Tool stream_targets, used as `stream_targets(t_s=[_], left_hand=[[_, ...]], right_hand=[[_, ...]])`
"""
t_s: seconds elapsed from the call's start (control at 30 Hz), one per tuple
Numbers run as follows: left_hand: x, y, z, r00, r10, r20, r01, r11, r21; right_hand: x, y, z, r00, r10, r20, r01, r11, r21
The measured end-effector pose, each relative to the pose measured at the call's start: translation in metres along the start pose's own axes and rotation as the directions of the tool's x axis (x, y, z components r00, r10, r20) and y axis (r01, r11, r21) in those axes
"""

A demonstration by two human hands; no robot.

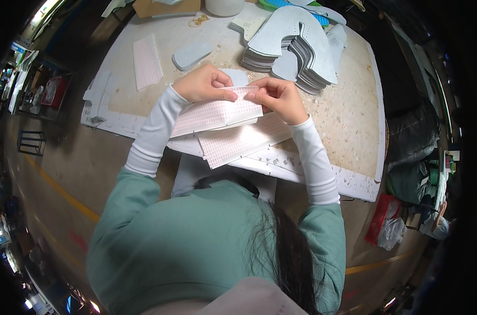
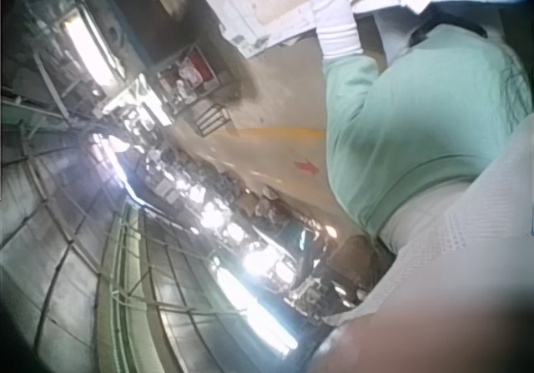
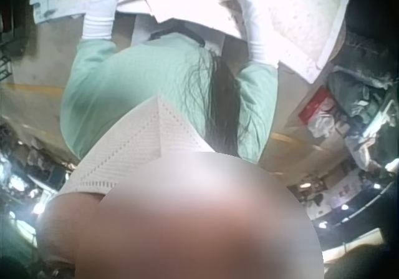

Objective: The person walks to a workstation and repeatedly picks up small white plastic parts, peels individual labels from a sheet, and applies them to each part. The labeled parts are stacked on the table as the task continues.

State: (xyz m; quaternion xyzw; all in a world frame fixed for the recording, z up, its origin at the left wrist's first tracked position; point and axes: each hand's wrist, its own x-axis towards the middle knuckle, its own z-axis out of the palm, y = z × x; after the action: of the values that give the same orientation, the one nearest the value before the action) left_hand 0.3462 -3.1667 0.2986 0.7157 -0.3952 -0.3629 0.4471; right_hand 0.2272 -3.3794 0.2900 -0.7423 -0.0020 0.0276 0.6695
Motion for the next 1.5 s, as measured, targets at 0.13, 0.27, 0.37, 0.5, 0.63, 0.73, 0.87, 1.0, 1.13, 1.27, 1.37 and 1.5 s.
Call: stream_targets(t_s=[0.13, 0.27, 0.37, 0.5, 0.63, 0.73, 0.87, 1.0, 1.13, 1.27, 1.37, 1.5], left_hand=[[0.0, 0.002, -0.001, 1.0, -0.021, -0.02, 0.022, 0.998, 0.064], [-0.003, 0.005, 0.008, 0.991, 0.083, -0.104, -0.071, 0.99, 0.12], [-0.01, 0.006, 0.012, 0.979, 0.127, -0.158, -0.101, 0.982, 0.162], [-0.022, 0.003, 0.011, 0.998, 0.008, -0.059, -0.011, 0.999, -0.045], [-0.03, 0.001, 0.01, 0.998, -0.054, -0.038, 0.049, 0.989, -0.14], [-0.033, 0.003, 0.01, 0.997, -0.07, -0.034, 0.066, 0.993, -0.102], [-0.034, 0.008, 0.011, 0.998, -0.063, -0.022, 0.062, 0.998, -0.029], [-0.029, 0.007, 0.022, 0.994, 0.064, -0.087, -0.068, 0.997, -0.038], [-0.021, -0.002, 0.039, 0.989, 0.099, -0.105, -0.121, 0.966, -0.229], [-0.02, -0.008, 0.034, 0.961, 0.025, -0.274, -0.088, 0.971, -0.223], [-0.022, -0.004, 0.026, 0.831, 0.0, -0.556, -0.177, 0.948, -0.265], [-0.025, 0.011, 0.029, 0.697, 0.035, -0.716, -0.353, 0.886, -0.3]], right_hand=[[0.0, 0.002, 0.0, 1.0, 0.001, 0.015, 0.0, 1.0, -0.019], [0.002, 0.004, -0.001, 1.0, 0.009, -0.022, -0.009, 1.0, -0.025], [0.002, 0.003, -0.005, 0.996, -0.037, -0.081, 0.031, 0.997, -0.077], [0.001, 0.001, -0.008, 0.996, -0.064, -0.06, 0.062, 0.997, -0.038], [-0.001, 0.001, -0.003, 0.999, -0.036, 0.016, 0.036, 0.999, -0.015], [-0.001, 0.0, -0.001, 0.997, -0.067, 0.039, 0.069, 0.997, -0.044], [-0.003, -0.004, 0.0, 0.998, -0.068, 0.011, 0.068, 0.991, -0.112], [-0.006, -0.007, 0.002, 0.987, -0.135, -0.085, 0.109, 0.959, -0.26], [-0.003, -0.002, 0.005, 0.98, -0.155, -0.123, 0.098, 0.919, -0.381], [0.002, 0.0, 0.006, 0.928, -0.258, -0.268, 0.208, 0.958, -0.199], [0.0, -0.009, 0.009, 0.74, -0.524, -0.422, 0.396, 0.846, -0.356], [-0.024, -0.022, 0.024, 0.89, -0.38, -0.252, 0.37, 0.925, -0.087]])
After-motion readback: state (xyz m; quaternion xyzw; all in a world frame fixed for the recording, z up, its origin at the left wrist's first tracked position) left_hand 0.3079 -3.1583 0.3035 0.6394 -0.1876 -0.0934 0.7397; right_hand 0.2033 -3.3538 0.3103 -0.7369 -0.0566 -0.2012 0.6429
